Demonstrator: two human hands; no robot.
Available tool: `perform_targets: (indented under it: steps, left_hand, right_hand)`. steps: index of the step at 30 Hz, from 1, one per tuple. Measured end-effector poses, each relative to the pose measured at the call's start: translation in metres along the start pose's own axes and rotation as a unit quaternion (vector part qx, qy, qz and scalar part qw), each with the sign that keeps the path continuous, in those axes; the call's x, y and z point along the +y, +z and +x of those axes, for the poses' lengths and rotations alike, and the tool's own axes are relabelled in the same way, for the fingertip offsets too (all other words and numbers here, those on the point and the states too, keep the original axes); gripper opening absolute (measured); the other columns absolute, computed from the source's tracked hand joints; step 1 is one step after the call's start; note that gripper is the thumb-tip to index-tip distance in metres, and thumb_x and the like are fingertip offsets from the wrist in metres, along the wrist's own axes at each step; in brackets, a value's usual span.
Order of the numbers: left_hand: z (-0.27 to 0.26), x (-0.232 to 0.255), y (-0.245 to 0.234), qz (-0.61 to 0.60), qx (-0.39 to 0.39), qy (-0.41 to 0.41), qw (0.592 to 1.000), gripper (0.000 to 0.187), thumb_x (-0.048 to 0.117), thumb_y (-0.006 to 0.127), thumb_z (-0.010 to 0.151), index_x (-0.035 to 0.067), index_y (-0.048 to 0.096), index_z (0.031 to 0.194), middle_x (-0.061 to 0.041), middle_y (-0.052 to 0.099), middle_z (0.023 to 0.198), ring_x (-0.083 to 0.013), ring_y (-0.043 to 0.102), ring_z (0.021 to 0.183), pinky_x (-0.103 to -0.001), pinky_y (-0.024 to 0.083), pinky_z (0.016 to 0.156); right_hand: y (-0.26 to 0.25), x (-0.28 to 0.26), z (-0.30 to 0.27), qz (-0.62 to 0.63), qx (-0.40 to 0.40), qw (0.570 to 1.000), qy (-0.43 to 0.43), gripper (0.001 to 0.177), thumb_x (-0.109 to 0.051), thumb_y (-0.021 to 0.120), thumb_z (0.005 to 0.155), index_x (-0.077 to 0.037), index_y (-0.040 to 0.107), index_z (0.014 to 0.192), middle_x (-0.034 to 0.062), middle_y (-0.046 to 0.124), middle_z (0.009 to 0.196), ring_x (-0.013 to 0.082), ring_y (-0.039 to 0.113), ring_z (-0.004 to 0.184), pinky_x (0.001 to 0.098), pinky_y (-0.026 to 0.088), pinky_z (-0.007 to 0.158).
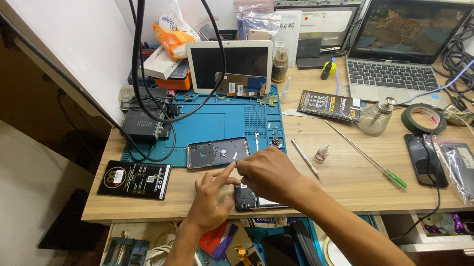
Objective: The person works on a disassembled smartphone, using a screwdriver to remove and place screws into the device's internal frame. They also use tweezers to handle small components and connectors within the phone chassis.
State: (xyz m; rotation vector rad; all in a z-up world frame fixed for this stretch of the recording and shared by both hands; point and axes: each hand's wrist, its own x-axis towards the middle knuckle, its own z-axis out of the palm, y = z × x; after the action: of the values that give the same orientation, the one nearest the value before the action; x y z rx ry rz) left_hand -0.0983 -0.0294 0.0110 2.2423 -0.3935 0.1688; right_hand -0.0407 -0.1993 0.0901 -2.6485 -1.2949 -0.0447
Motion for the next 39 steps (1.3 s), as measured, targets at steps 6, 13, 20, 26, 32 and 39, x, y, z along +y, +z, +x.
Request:
perform_targets:
  steps: [6, 13, 20, 26, 32, 39]
  left_hand:
    - [-0.004, -0.008, 0.005, 0.058, -0.001, 0.008, 0.998, 0.069, 0.016, 0.049, 0.071, 0.014, 0.031, 0.138, 0.006, 0.069, 0.100, -0.0200, 0.046, 0.107, -0.052, 0.023, 0.095]
    - [-0.005, -0.008, 0.004, 0.061, 0.000, 0.021, 0.998, 0.069, 0.014, 0.049, 0.068, 0.011, 0.035, 0.136, 0.002, 0.069, 0.102, -0.0219, 0.045, 0.107, -0.050, 0.023, 0.093]
    - [-0.005, -0.010, 0.004, 0.067, 0.007, 0.017, 0.998, 0.064, 0.013, 0.050, 0.070, 0.008, 0.040, 0.132, 0.000, 0.069, 0.101, -0.0221, 0.046, 0.108, -0.053, 0.021, 0.096]
    - [-0.006, -0.012, 0.004, 0.057, 0.025, -0.006, 0.998, 0.057, 0.011, 0.047, 0.066, 0.012, 0.047, 0.124, -0.008, 0.060, 0.100, -0.0232, 0.048, 0.102, -0.050, 0.029, 0.091]
    - [0.008, -0.052, 0.005, 0.118, 0.127, -0.055, 0.983, 0.044, 0.014, 0.051, 0.071, 0.015, 0.058, 0.115, -0.002, 0.061, 0.105, -0.0211, 0.049, 0.107, -0.042, 0.037, 0.091]
    - [0.056, -0.061, -0.019, 0.200, 0.077, -0.141, 0.966, 0.012, 0.025, 0.061, 0.079, 0.020, 0.068, 0.088, 0.003, 0.056, 0.106, -0.0206, 0.045, 0.114, -0.039, 0.039, 0.089]
  right_hand:
    - [0.009, 0.001, 0.008, -0.031, -0.025, 0.999, -0.012, 0.026, -0.008, 0.055, 0.082, -0.014, 0.042, 0.061, -0.0039, 0.041, 0.051, 0.0139, 0.034, 0.043, 0.0317, 0.040, 0.053]
    - [0.010, 0.000, 0.012, -0.043, -0.017, 0.998, -0.030, 0.025, -0.013, 0.063, 0.082, -0.012, 0.047, 0.063, -0.0011, 0.051, 0.054, 0.0192, 0.047, 0.045, 0.0348, 0.043, 0.053]
    - [0.012, -0.005, 0.017, -0.048, -0.065, 0.996, -0.023, 0.023, -0.015, 0.060, 0.087, -0.011, 0.051, 0.067, -0.0012, 0.050, 0.052, 0.0181, 0.045, 0.044, 0.0368, 0.045, 0.067]
    - [0.005, -0.013, 0.028, -0.081, -0.142, 0.986, 0.019, 0.021, -0.023, 0.048, 0.089, -0.012, 0.046, 0.072, -0.0005, 0.051, 0.055, 0.0155, 0.045, 0.043, 0.0364, 0.040, 0.069]
    - [-0.009, -0.018, 0.031, -0.095, -0.177, 0.979, 0.036, 0.022, -0.032, 0.055, 0.089, -0.011, 0.053, 0.082, 0.0043, 0.059, 0.065, 0.0184, 0.056, 0.055, 0.0392, 0.044, 0.075]
    - [-0.023, -0.023, 0.024, -0.035, -0.173, 0.984, 0.018, 0.024, -0.017, 0.059, 0.085, -0.007, 0.056, 0.106, 0.0138, 0.066, 0.079, 0.0245, 0.067, 0.070, 0.0430, 0.050, 0.077]
